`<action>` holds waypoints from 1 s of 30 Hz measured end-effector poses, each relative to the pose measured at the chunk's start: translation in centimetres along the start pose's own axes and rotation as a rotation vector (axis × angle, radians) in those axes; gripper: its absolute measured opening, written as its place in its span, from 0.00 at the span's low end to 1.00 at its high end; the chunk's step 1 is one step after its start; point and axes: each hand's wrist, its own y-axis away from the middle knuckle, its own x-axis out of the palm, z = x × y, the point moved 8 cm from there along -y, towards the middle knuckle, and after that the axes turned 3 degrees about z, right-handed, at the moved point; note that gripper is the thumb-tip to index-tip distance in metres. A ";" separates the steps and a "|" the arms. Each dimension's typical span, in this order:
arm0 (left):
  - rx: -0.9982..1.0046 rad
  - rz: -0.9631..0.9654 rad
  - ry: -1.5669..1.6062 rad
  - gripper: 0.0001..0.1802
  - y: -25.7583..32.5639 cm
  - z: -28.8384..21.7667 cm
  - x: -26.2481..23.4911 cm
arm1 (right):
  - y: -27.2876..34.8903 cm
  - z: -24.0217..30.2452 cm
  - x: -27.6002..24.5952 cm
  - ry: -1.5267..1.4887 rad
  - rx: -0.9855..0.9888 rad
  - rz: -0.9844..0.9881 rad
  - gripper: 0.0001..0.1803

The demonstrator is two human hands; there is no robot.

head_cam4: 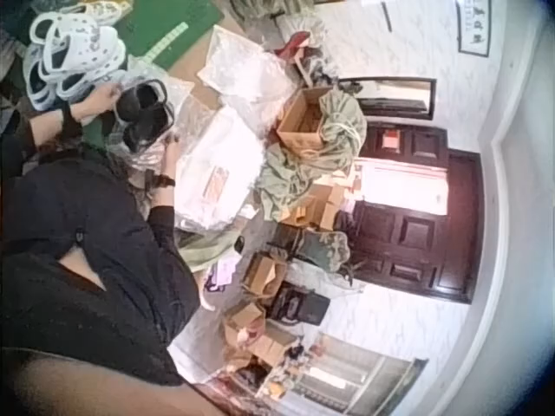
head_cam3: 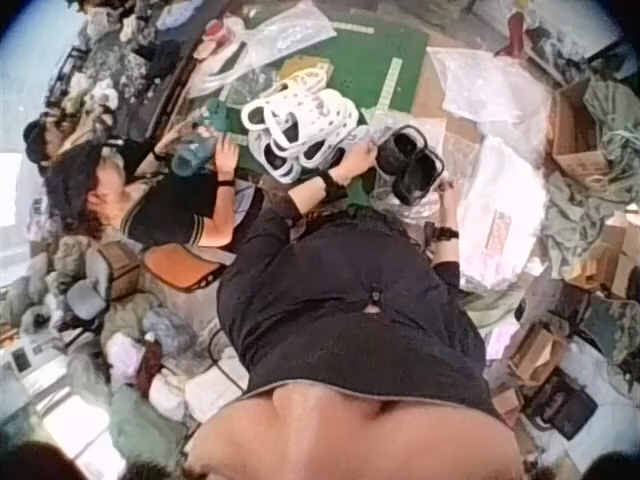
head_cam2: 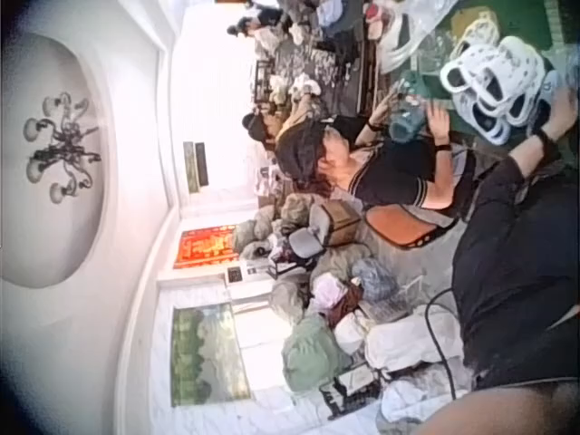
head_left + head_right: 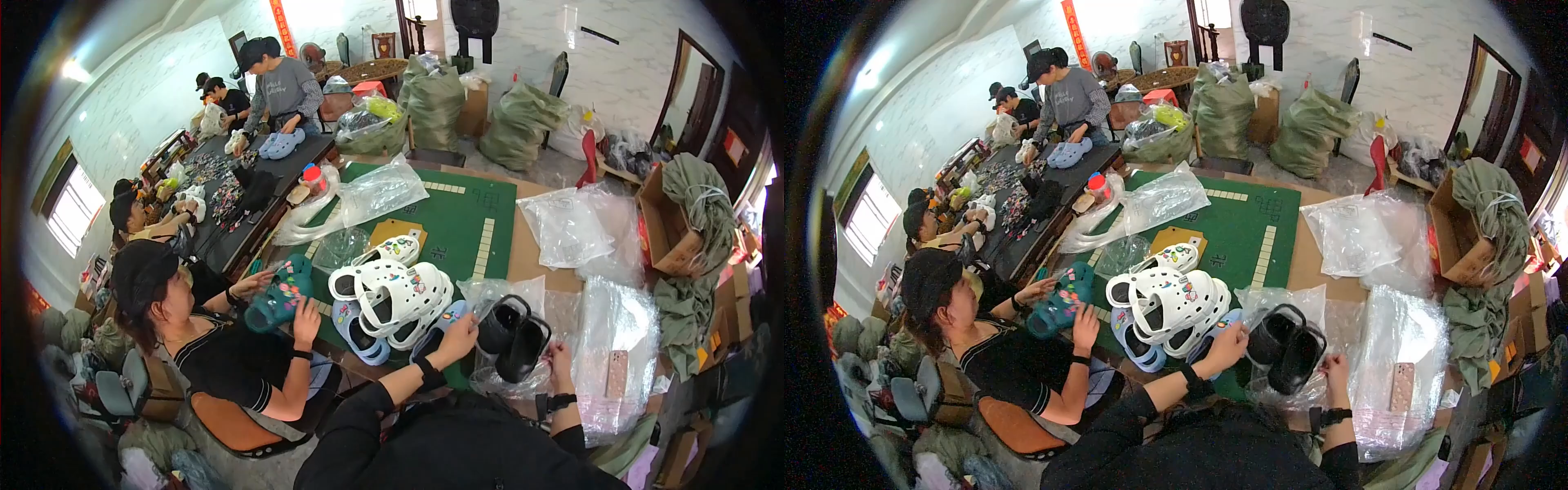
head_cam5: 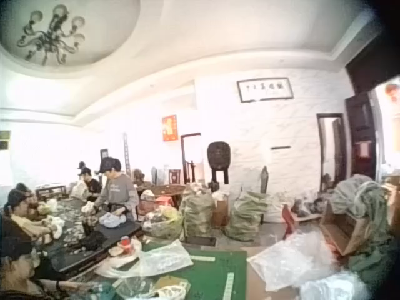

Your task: The recorder is bagging pairs of clogs and arranging them on a table in a shoe manufacturing facility.

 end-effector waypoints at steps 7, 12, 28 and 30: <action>0.194 -0.360 -0.278 0.06 1.5 -7.1 -5.0 | 7.3 17.1 8.0 0.580 -0.658 -0.192 0.10; 0.230 -0.408 -0.294 0.06 0.6 -7.1 -6.3 | 4.2 15.5 8.1 0.625 -0.590 -0.155 0.14; 0.257 -0.075 -0.790 0.09 1.5 -0.2 1.4 | 3.1 -0.3 1.8 0.625 -0.248 -0.221 0.09; 0.277 -0.061 -0.818 0.09 1.6 1.4 1.7 | 3.5 -1.9 2.0 0.647 -0.167 -0.157 0.07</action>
